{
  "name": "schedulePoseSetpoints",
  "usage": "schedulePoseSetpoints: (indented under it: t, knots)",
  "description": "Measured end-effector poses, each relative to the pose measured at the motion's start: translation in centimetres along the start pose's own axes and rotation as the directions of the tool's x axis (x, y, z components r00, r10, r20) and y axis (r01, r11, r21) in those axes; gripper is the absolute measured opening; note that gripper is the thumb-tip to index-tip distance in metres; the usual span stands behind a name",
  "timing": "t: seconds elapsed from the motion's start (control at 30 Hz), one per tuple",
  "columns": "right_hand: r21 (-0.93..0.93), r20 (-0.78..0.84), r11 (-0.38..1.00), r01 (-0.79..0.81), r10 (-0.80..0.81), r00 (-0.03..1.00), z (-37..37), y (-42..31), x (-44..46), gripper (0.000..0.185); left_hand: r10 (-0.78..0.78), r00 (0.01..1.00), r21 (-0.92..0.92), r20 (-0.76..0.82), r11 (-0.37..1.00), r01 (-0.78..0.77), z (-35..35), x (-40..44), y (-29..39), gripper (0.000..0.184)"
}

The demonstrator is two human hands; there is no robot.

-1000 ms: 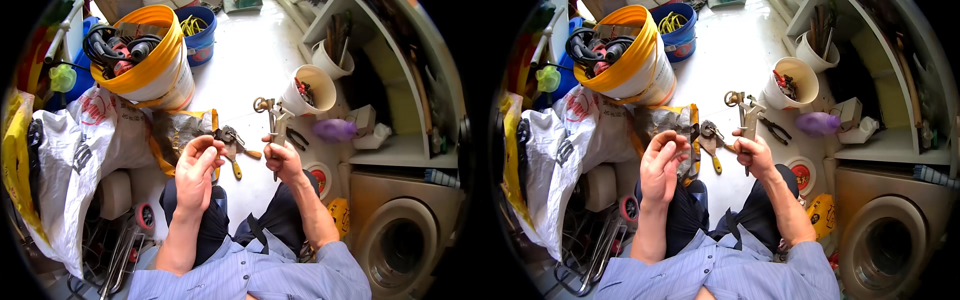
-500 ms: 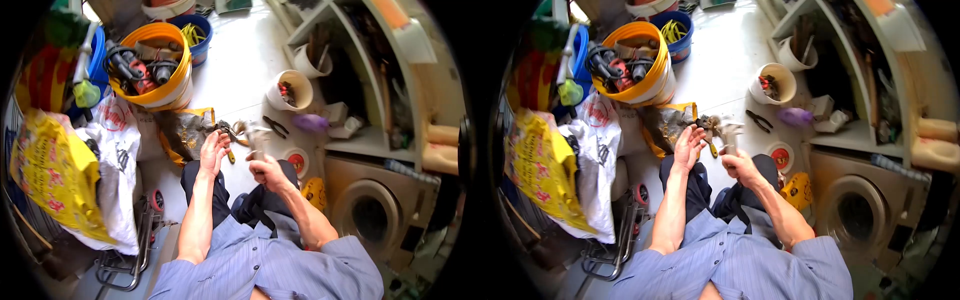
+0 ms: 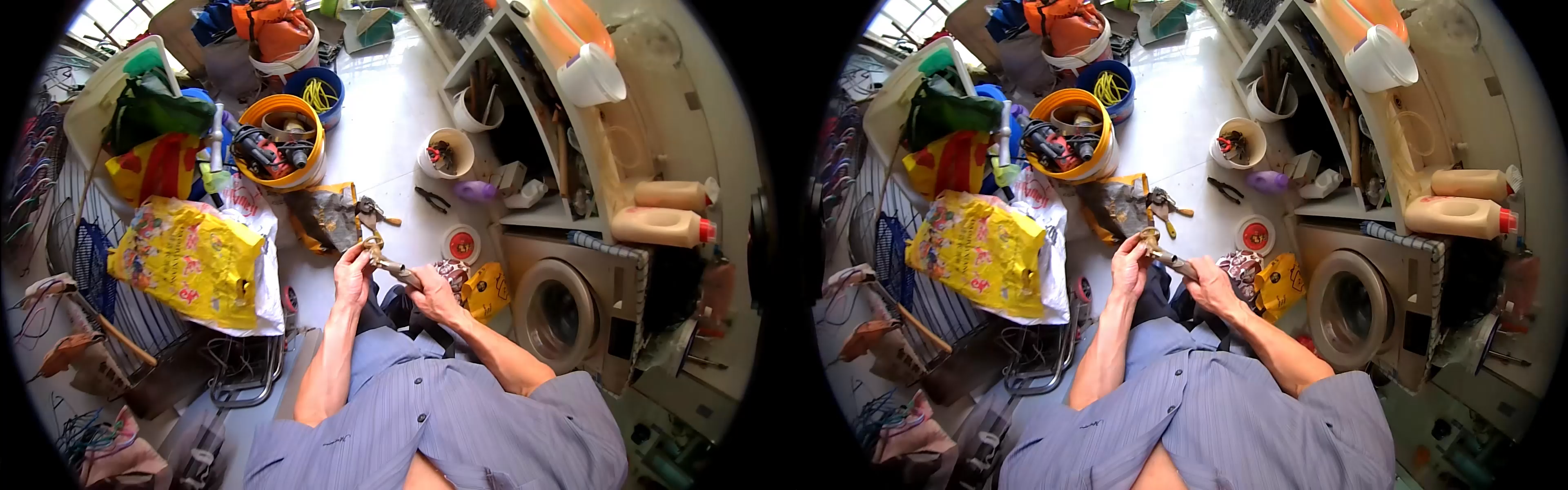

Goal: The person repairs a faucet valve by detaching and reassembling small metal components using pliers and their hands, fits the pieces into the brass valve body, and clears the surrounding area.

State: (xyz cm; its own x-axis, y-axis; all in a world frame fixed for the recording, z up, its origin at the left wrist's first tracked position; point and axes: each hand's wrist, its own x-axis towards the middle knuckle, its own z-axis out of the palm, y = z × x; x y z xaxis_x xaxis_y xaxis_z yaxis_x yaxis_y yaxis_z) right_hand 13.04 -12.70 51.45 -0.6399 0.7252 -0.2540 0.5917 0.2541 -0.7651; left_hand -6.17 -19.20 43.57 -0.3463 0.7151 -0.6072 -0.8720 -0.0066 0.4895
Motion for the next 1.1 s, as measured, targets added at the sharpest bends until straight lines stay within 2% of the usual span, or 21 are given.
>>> schedulePoseSetpoints:
  t: [0.1, 0.17, 0.2, 0.23, 0.3, 0.33, 0.37, 0.43, 0.5, 0.57, 0.6, 0.7, 0.83, 0.9, 0.97, 1.03, 1.1]
  knots:
    - [0.044, -0.14, 0.994, 0.104, -0.097, 0.985, -2.5, -3.6, -0.4, 0.035, -0.022, 1.0, 0.064, 0.022, 0.998, 0.02, 4.8, -3.0, 4.3, 0.025]
    - [0.159, -0.251, 0.983, 0.089, -0.047, 0.967, -4.2, -6.7, -0.6, 0.036, -0.054, 0.991, 0.085, 0.124, 0.995, 0.044, 7.3, -4.8, 7.0, 0.028]
    - [0.232, -0.184, 0.973, -0.018, 0.062, 0.981, -5.3, -7.9, -0.7, 0.037, -0.039, 0.989, 0.14, 0.143, 0.99, 0.019, 7.6, -4.9, 7.5, 0.029]
    - [0.294, -0.125, 0.954, -0.056, 0.096, 0.987, -5.6, -7.7, -0.7, 0.032, -0.031, 0.986, 0.197, 0.163, 0.98, -0.002, 7.9, -5.2, 7.8, 0.029]
    - [0.635, 0.16, 0.698, -0.331, 0.301, 0.94, -7.0, -8.4, -0.9, 0.027, -0.059, 0.983, 0.201, 0.176, 0.979, 0.023, 11.2, -7.1, 10.1, 0.037]
    - [0.785, 0.218, 0.518, -0.339, 0.281, 0.934, -7.0, -9.4, -1.2, 0.027, -0.085, 0.97, 0.279, 0.226, 0.96, 0.019, 12.0, -7.5, 10.6, 0.043]
    - [0.787, 0.225, 0.512, -0.344, 0.281, 0.933, -7.6, -10.1, -1.3, 0.027, -0.065, 0.957, 0.309, 0.283, 0.951, -0.027, 13.4, -8.5, 11.6, 0.042]
    - [0.844, 0.502, 0.139, -0.518, 0.132, 0.855, -8.6, -10.4, -1.3, 0.03, -0.02, 0.952, 0.407, 0.306, 0.907, -0.112, 14.1, -9.4, 12.3, 0.039]
    - [0.84, 0.53, 0.08, -0.536, 0.085, 0.843, -8.7, -10.3, -1.2, 0.035, 0.027, 0.955, 0.425, 0.297, 0.891, -0.157, 15.9, -10.8, 13.4, 0.034]
    - [0.812, 0.572, 0.145, -0.566, -0.004, 0.82, -9.0, -10.4, -1.1, 0.037, 0.067, 0.958, 0.419, 0.278, 0.889, -0.184, 16.1, -11.6, 13.5, 0.029]
    - [0.801, 0.581, 0.162, -0.576, 0.022, 0.814, -8.8, -10.1, -0.9, 0.038, 0.09, 0.963, 0.402, 0.253, 0.896, -0.189, 16.6, -11.9, 13.6, 0.025]
    - [0.794, 0.594, 0.175, -0.582, -0.025, 0.804, -8.2, -9.3, 0.1, 0.038, 0.084, 0.967, 0.444, 0.24, 0.877, -0.186, 16.8, -12.1, 14.2, 0.026]
    - [0.747, 0.639, 0.272, -0.607, -0.039, 0.769, -8.3, -8.3, 2.1, 0.034, 0.122, 0.978, 0.439, 0.17, 0.879, -0.186, 17.5, -12.4, 14.4, 0.026]
    - [0.711, 0.688, 0.253, -0.656, -0.056, 0.724, -8.9, -7.9, 3.1, 0.029, 0.128, 0.982, 0.439, 0.14, 0.881, -0.177, 17.4, -11.9, 14.2, 0.03]
    - [0.64, 0.65, 0.432, -0.635, 0.136, 0.747, -9.1, -8.0, 4.6, 0.03, 0.141, 0.989, 0.434, 0.043, 0.889, -0.145, 17.1, -11.1, 13.4, 0.036]
    - [0.474, 0.644, 0.652, -0.592, 0.202, 0.738, -9.7, -7.6, 6.8, 0.022, 0.138, 0.99, 0.484, -0.03, 0.868, -0.106, 15.4, -9.3, 12.3, 0.047]
    - [0.231, 0.482, 0.939, -0.255, 0.117, 0.869, -8.9, -5.8, 8.5, 0.027, 0.162, 0.968, 0.614, -0.191, 0.789, -0.011, 11.3, -7.9, 9.9, 0.051]
